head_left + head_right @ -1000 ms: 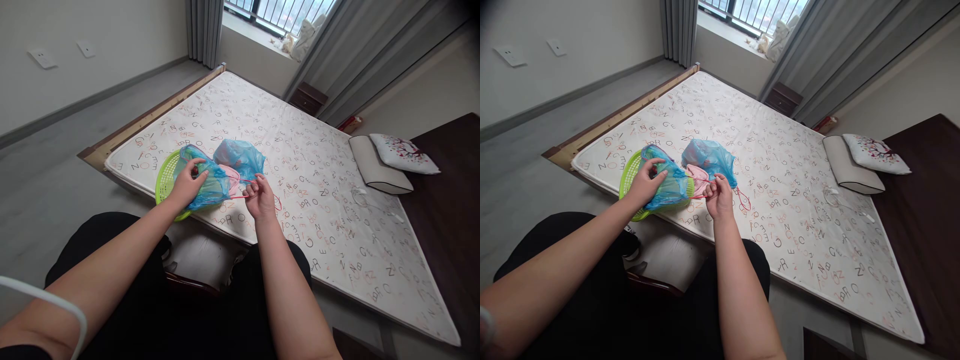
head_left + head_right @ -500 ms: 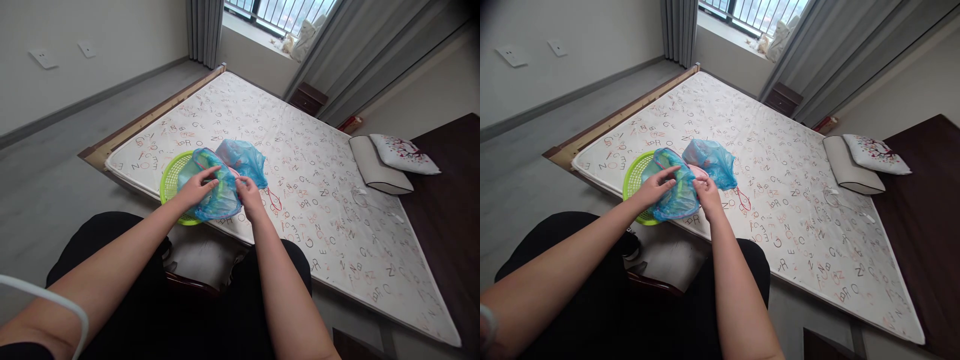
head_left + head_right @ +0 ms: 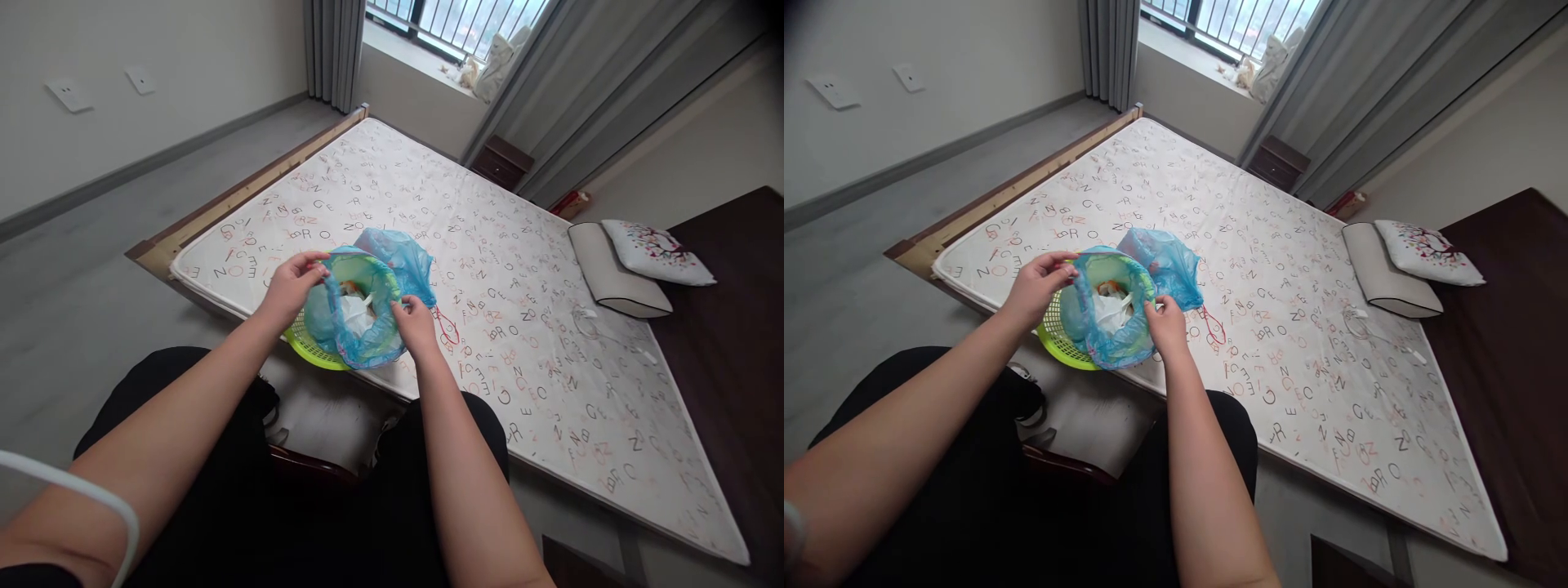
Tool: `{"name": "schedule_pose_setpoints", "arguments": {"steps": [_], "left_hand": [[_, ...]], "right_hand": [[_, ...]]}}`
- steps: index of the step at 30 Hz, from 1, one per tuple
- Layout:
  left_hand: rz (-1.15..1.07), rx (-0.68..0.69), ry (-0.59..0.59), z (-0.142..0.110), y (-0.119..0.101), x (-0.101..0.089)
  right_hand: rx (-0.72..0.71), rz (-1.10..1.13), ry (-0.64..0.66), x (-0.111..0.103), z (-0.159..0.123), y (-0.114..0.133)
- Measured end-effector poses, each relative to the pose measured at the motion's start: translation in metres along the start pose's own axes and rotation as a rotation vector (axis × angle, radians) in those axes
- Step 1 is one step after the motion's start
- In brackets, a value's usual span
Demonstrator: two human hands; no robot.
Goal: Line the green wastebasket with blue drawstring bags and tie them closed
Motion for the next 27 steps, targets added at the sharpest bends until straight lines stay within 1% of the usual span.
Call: {"name": "schedule_pose_setpoints", "arguments": {"steps": [3, 5, 7, 10, 12, 14, 17, 19, 21, 23, 24, 27], "left_hand": [[-0.049, 0.028, -0.165, 0.013, -0.01, -0.033], [-0.092, 0.076, -0.25, 0.019, -0.019, -0.053], [-0.134, 0.143, -0.285, 0.024, -0.031, -0.066], [-0.212, 0.235, -0.28, 0.024, -0.046, -0.074], [-0.225, 0.256, -0.283, 0.021, -0.049, -0.075], [-0.175, 0.216, -0.298, 0.018, -0.043, -0.072], [-0.049, 0.053, -0.277, 0.013, -0.02, -0.061], [-0.004, -0.06, -0.236, 0.01, -0.003, -0.051], [0.003, -0.122, -0.19, 0.006, 0.009, -0.041], [0.001, -0.129, -0.153, 0.004, 0.013, -0.031], [-0.007, -0.12, -0.15, 0.003, 0.013, -0.028], [-0.102, -0.07, -0.183, 0.001, 0.009, -0.025]], "right_hand": [[0.006, -0.076, -0.05, -0.012, 0.003, -0.003], [-0.002, -0.115, -0.074, -0.018, 0.005, -0.003], [-0.015, -0.132, -0.079, -0.022, 0.005, -0.003], [-0.03, -0.141, -0.067, -0.022, 0.005, -0.002], [-0.029, -0.147, -0.066, -0.023, 0.005, -0.002], [-0.023, -0.151, -0.08, -0.026, 0.006, -0.004], [0.001, -0.156, -0.12, -0.034, 0.007, -0.008], [0.052, -0.112, -0.127, -0.036, 0.007, -0.012], [0.142, 0.019, -0.046, -0.027, 0.004, -0.018], [0.231, 0.154, 0.078, -0.014, -0.001, -0.021], [0.259, 0.188, 0.116, -0.01, -0.004, -0.021], [0.304, 0.177, 0.137, -0.013, -0.007, -0.023]]}}
Point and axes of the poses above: each hand's wrist, its own z-axis towards the middle knuckle, its own x-axis out of the palm, y = z × x, the point moved 9 cm from there along z, towards the middle knuckle, and after that the axes turned 5 degrees about -z, right-handed, at the moved point
